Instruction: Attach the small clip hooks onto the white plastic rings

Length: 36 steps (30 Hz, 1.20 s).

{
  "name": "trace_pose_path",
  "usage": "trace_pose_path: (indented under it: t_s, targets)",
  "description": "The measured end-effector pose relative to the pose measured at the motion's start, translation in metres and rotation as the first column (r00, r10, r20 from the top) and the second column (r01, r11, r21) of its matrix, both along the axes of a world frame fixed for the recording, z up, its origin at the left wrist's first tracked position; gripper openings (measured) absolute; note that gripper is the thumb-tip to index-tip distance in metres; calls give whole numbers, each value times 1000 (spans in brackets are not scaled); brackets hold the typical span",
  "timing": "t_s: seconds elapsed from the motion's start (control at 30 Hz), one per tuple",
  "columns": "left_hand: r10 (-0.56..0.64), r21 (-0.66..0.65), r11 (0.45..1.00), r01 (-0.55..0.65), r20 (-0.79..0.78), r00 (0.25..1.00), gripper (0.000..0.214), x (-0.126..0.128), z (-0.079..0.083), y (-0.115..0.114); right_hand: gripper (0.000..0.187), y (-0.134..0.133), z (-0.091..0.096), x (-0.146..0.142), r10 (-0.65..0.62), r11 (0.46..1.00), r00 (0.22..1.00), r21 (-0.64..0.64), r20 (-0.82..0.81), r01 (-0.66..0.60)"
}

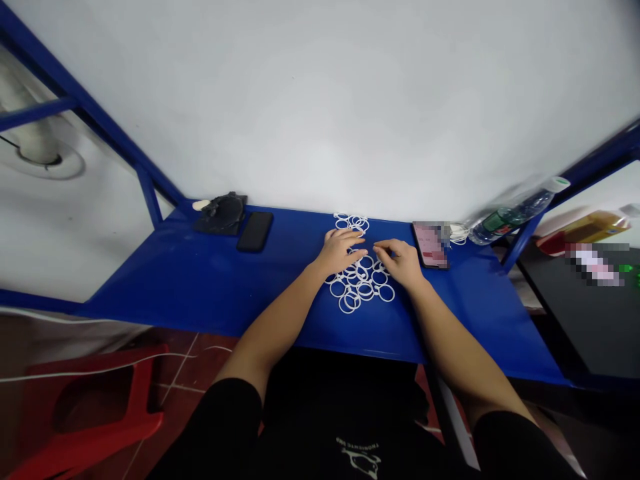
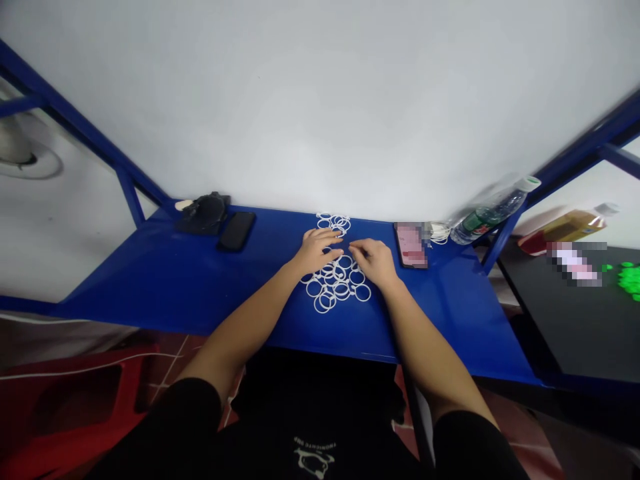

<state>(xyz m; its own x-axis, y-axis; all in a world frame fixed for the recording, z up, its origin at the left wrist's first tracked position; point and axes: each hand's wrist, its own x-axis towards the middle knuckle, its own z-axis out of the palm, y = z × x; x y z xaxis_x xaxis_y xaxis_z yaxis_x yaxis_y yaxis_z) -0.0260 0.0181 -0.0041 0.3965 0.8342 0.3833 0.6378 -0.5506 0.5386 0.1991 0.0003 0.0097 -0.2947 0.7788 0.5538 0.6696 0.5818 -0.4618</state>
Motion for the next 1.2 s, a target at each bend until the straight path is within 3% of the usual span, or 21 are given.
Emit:
trace_pose_path:
  t_s: [0.2,0.43,0.63,0.87,1.03,1.2]
  targets:
    - [12,-134,990,-35,-167,986,42,0,1,5,26,-1,-5,-5,32,998,999,-46,40,-30]
    - [169,-28,984,-176,-160,973,28,-7,-7,-1,26,-2,-7,-5,69,995,998,-75,16,-67]
    - [250,-14,967,-255,-153,956,21,-10,-10,3,27,-4,-5,-8,102,992,995,-83,14,-100]
    - [272,70,960,-271,5,962,26,-10,-4,3,25,-6,-6,-10,116,990,993,-75,-1,-116]
    - [151,164,970,-181,177,973,18,-3,8,-12,29,-6,-9,-12,90,995,995,-48,-32,-91]
    - [65,139,984,-110,296,953,17,6,11,-27,31,-11,-6,-15,93,995,995,-18,-44,-94]
